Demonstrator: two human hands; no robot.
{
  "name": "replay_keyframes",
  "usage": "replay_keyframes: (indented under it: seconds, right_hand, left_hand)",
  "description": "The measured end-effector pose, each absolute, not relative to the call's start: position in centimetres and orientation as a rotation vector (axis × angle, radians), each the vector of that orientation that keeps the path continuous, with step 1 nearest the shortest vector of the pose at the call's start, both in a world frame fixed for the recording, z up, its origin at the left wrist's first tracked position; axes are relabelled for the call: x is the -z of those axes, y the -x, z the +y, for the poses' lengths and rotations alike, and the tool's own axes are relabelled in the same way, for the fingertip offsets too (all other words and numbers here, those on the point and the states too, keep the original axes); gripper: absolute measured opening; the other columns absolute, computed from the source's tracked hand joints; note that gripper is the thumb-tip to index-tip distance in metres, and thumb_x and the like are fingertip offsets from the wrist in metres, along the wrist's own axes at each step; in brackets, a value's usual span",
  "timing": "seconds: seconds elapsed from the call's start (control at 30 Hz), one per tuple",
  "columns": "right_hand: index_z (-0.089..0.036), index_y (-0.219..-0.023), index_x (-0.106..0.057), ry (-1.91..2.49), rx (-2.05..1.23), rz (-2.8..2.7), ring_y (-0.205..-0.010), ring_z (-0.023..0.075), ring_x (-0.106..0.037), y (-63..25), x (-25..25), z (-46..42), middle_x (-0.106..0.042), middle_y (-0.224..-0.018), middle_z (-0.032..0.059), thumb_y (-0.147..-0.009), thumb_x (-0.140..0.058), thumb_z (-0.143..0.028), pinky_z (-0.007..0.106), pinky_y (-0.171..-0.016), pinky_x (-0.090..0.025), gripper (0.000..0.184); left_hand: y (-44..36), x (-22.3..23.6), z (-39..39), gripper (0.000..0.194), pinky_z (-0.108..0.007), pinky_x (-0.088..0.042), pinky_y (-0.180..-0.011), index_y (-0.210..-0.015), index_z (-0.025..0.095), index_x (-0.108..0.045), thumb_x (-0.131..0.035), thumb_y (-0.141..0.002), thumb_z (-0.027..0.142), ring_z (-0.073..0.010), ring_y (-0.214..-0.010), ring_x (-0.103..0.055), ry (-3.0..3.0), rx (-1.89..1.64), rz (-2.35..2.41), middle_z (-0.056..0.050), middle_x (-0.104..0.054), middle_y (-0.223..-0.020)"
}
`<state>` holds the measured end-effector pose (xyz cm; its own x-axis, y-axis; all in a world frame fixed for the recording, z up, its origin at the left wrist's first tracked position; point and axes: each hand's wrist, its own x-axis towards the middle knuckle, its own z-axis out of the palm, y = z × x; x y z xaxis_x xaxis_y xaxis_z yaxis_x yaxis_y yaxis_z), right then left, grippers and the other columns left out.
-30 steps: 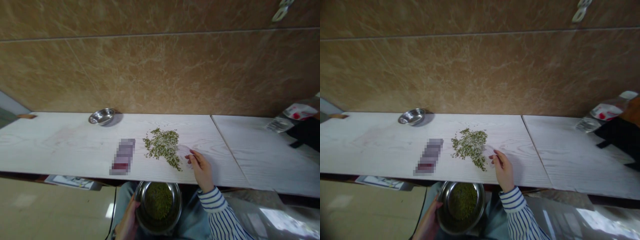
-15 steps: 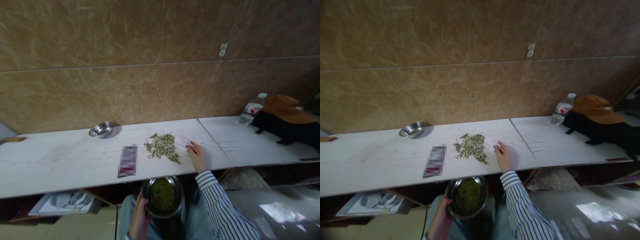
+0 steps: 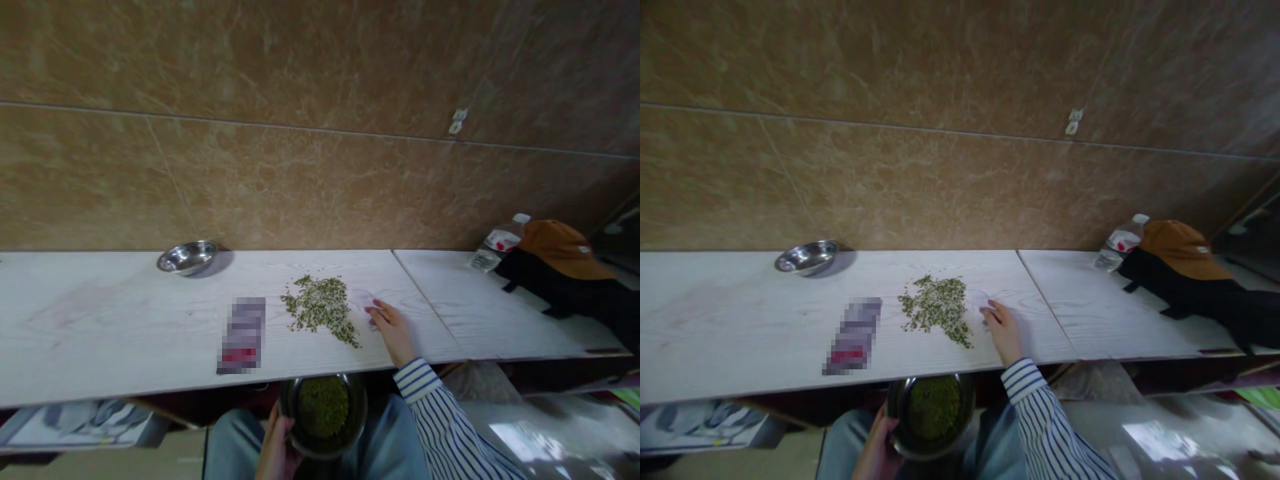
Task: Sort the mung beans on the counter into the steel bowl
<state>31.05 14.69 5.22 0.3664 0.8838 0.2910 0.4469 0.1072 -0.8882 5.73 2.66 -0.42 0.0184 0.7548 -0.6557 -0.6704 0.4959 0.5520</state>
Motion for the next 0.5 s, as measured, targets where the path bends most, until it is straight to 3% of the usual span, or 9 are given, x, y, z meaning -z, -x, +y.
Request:
replay_keyframes:
  seconds: [0.17,0.37,0.5]
  right_hand:
    - [-0.014,-0.107,-0.061,1.51,-0.769,-1.13,-0.067,0.0156,-0.066,-33.3,-5.6,15.9,-0.072,-0.093,0.0108,-0.073,-0.058,-0.042,0.026,-0.054,-0.051,0.044]
    - [-0.015,-0.11,-0.058,1.576,-0.815,-1.129,-0.064,0.0148,-0.062,-33.5,-5.6,15.8,-0.072,-0.091,0.0086,-0.073,-0.056,-0.042,0.025,-0.049,-0.046,0.045]
    - [-0.016,-0.108,-0.059,1.626,-0.762,-1.23,-0.07,0.0162,-0.065,-33.4,-5.5,15.0,-0.072,-0.086,0.0062,-0.073,-0.057,-0.037,0.027,-0.061,-0.05,0.04]
  left_hand:
    - [-5.4,1.5,4.0,0.058,-0.027,-0.047,-0.069,-0.122,0.029,-0.051,-0.056,-0.066,0.016,-0.0185,-0.085,-0.062,-0.012,-1.085,1.182,-0.001,-0.067,-0.099]
    - [-4.3,0.8,4.0,0.058,-0.026,-0.046,-0.067,-0.124,0.029,-0.051,-0.057,-0.067,0.021,-0.0176,-0.08,-0.061,-0.111,-1.104,1.261,-0.002,-0.067,-0.096]
    - [-4.4,0.4,3.4,0.064,-0.026,-0.045,-0.062,-0.129,0.029,-0.047,-0.059,-0.066,0.024,-0.0182,-0.077,-0.062,-0.177,-1.098,1.226,-0.002,-0.068,-0.091]
